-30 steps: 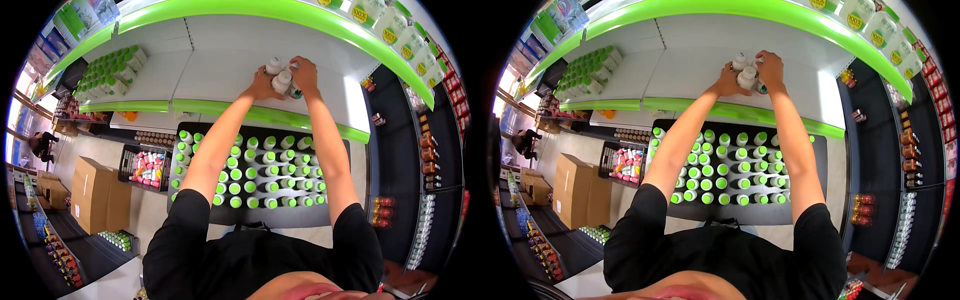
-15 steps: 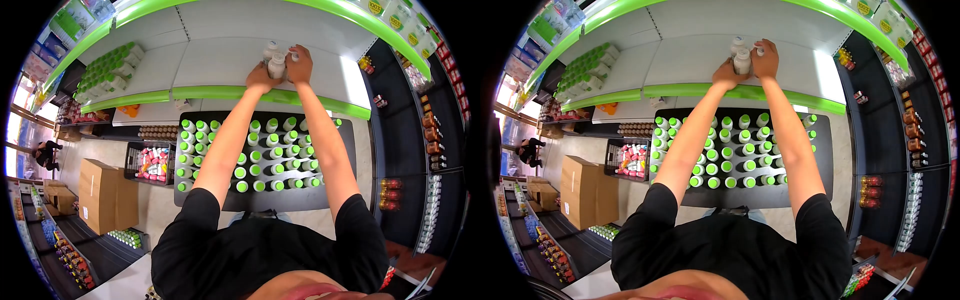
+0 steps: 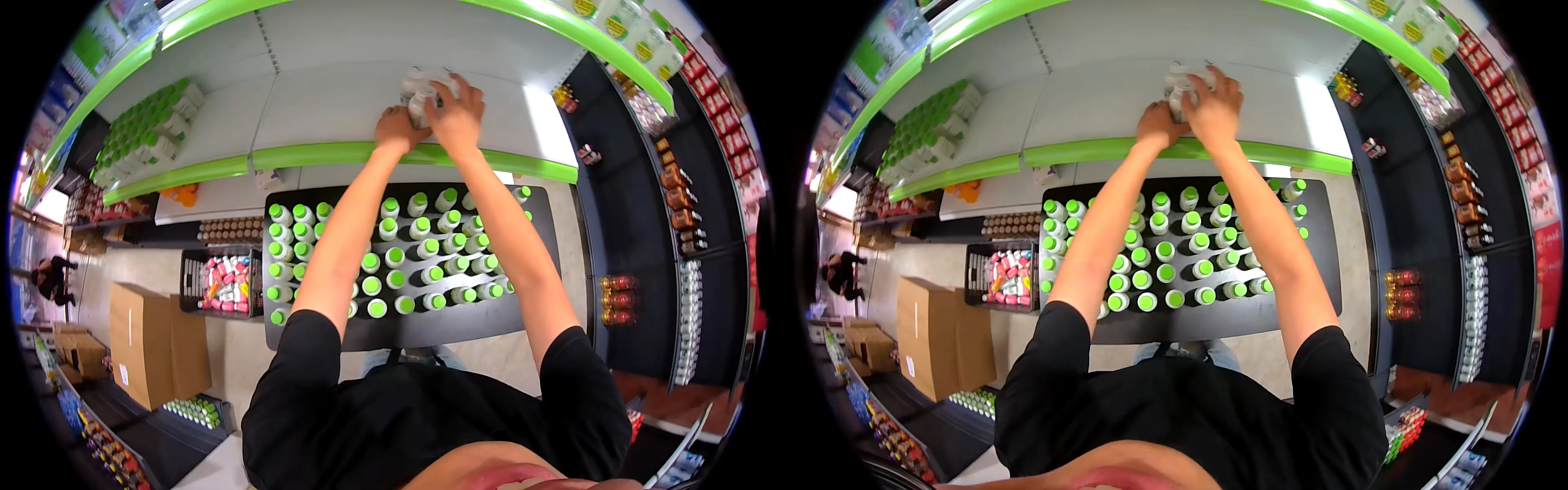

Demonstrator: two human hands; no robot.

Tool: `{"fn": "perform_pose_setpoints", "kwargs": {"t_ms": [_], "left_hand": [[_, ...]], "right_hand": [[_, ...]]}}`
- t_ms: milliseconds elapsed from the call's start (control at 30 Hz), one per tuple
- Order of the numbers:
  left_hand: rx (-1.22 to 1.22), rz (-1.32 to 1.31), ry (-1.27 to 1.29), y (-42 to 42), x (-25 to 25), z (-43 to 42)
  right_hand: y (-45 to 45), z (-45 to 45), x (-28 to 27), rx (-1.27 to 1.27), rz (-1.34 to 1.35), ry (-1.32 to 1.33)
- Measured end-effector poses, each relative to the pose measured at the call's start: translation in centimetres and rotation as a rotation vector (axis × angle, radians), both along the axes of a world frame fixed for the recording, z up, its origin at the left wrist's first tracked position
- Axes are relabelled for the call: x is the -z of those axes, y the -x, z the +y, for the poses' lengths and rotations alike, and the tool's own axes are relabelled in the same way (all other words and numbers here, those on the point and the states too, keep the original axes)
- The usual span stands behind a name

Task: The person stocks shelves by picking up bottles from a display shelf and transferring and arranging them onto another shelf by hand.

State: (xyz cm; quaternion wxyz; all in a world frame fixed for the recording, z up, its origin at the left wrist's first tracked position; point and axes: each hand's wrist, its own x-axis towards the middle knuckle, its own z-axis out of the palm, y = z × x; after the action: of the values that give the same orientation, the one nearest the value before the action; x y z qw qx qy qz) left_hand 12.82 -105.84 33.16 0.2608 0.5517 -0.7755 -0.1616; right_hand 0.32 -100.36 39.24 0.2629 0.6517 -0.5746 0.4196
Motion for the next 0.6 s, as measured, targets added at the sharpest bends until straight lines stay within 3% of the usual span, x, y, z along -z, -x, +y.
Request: {"fn": "perform_pose_setpoints", "kwargs": {"t_ms": [67, 267, 333, 400, 467, 500, 533, 600], "left_hand": [[0.024, 0.007, -0.017, -0.3, -0.5, 0.3], [-0.050, 0.086, -0.115, -1.9, -3.2, 2.8], [0.048, 0.218, 0.110, -4.2, -2.5, 5.1], [0.073, 0.348, 0.235, -5.1, -4.1, 10.7], [0.128, 0.397, 0.121, -6.0, -3.5, 16.7], [0.233, 0.498, -0.104, -6.2, -2.1, 19.6], [0.392, 0.571, -0.156, -6.2, 0.6, 22.3], [0.517, 0.944, -0.560, -3.3, 4.5, 29.7]], "right_hand": [[0.0, -0.4, 0.4, 0.011, 0.048, -0.170], [-1.5, 1.9, -0.3, -0.162, 0.014, -0.152], [-1.4, 5.3, -1.3, -0.317, -0.101, -0.269], [-0.5, 10.1, -1.4, -0.505, -0.249, -0.177], [1.1, 16.7, 0.0, -0.533, -0.515, -0.314], [2.2, 20.1, 2.3, -0.586, -0.747, -0.373], [3.4, 24.1, 4.7, -0.527, -0.828, -0.473], [5.8, 33.9, 10.0, -0.452, -0.888, -0.526]]}}
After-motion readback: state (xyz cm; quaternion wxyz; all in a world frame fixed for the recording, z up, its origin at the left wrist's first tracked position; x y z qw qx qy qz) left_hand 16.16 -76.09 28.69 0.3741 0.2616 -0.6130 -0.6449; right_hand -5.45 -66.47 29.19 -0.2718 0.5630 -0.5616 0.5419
